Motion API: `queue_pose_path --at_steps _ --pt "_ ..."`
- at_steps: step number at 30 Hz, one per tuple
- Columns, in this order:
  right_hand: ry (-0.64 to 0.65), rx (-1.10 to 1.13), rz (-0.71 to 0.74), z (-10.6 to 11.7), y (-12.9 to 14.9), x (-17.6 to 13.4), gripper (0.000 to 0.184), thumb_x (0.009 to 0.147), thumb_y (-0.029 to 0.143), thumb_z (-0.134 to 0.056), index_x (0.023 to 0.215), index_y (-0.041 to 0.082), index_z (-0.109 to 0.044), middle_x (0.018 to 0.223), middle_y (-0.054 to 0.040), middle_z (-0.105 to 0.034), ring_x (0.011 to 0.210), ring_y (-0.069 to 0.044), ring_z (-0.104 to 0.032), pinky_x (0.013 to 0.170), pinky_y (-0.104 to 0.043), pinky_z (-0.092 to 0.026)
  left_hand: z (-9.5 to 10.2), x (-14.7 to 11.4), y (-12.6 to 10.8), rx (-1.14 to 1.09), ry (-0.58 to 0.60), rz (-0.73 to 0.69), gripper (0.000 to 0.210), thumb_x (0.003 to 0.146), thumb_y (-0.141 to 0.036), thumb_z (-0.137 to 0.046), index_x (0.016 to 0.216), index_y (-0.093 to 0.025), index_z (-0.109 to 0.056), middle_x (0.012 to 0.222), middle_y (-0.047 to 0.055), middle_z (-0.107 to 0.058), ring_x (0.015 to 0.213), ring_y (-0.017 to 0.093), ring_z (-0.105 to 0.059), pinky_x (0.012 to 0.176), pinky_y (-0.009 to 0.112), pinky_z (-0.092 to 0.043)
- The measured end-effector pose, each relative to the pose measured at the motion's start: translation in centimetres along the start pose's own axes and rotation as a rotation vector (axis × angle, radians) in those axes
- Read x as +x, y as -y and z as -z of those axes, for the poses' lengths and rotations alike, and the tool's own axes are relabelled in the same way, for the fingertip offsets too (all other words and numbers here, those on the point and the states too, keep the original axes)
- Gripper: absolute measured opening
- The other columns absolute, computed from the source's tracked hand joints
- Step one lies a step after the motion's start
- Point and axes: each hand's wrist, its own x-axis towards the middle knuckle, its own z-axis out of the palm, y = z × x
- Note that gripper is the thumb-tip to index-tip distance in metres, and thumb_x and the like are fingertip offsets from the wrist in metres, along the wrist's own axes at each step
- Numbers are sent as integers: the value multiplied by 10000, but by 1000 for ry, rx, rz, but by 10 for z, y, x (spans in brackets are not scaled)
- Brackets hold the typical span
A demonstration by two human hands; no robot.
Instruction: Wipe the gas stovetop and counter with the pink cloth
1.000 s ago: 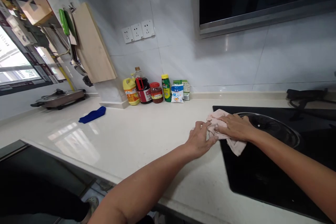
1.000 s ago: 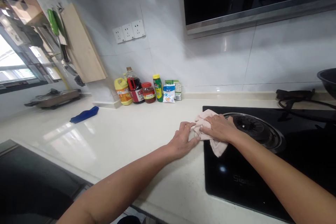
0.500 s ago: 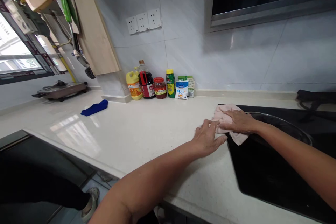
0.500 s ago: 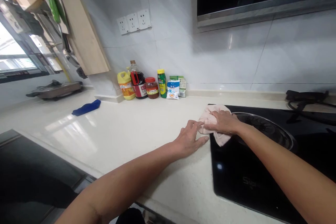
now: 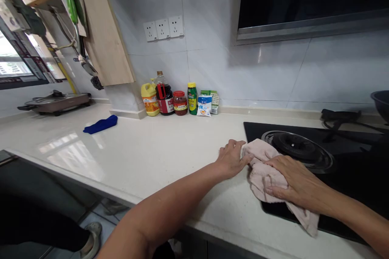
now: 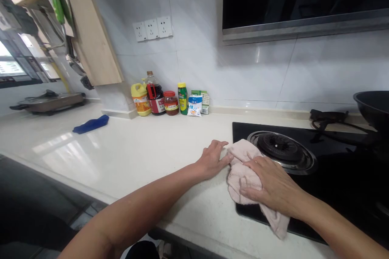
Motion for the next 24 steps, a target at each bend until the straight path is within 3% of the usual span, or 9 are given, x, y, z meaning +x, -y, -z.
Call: queue_pose_path --at_steps 6,13,24 --pt "-38 -25 16 2 10 6 478 906 653 -474 1131 260 -628 1137 -91 -624 1067 -289 -558 927 -452 -433 -3 1 1 12 -14 2 528 985 -570 -406 1414 -263 -405 1346 112 -487 1299 300 -468 1078 520 -364" --pt "-61 -90 60 -13 -2 52 520 924 619 -433 1229 234 -603 1168 -123 -628 1096 -302 -552 932 -475 -414 -2 2 1 29 1 22 410 1016 -479 -370 1359 -282 -476 1304 83 -525 1278 275 -476 1076 498 -368" --pt "5 -213 -248 -14 -35 148 710 900 715 -285 1283 197 -584 1282 -188 -589 1185 -403 -519 945 -576 -385 0 3 4 2 13 -20 542 985 -560 -417 1463 -313 -348 1411 111 -426 1326 313 -433 1090 542 -353"
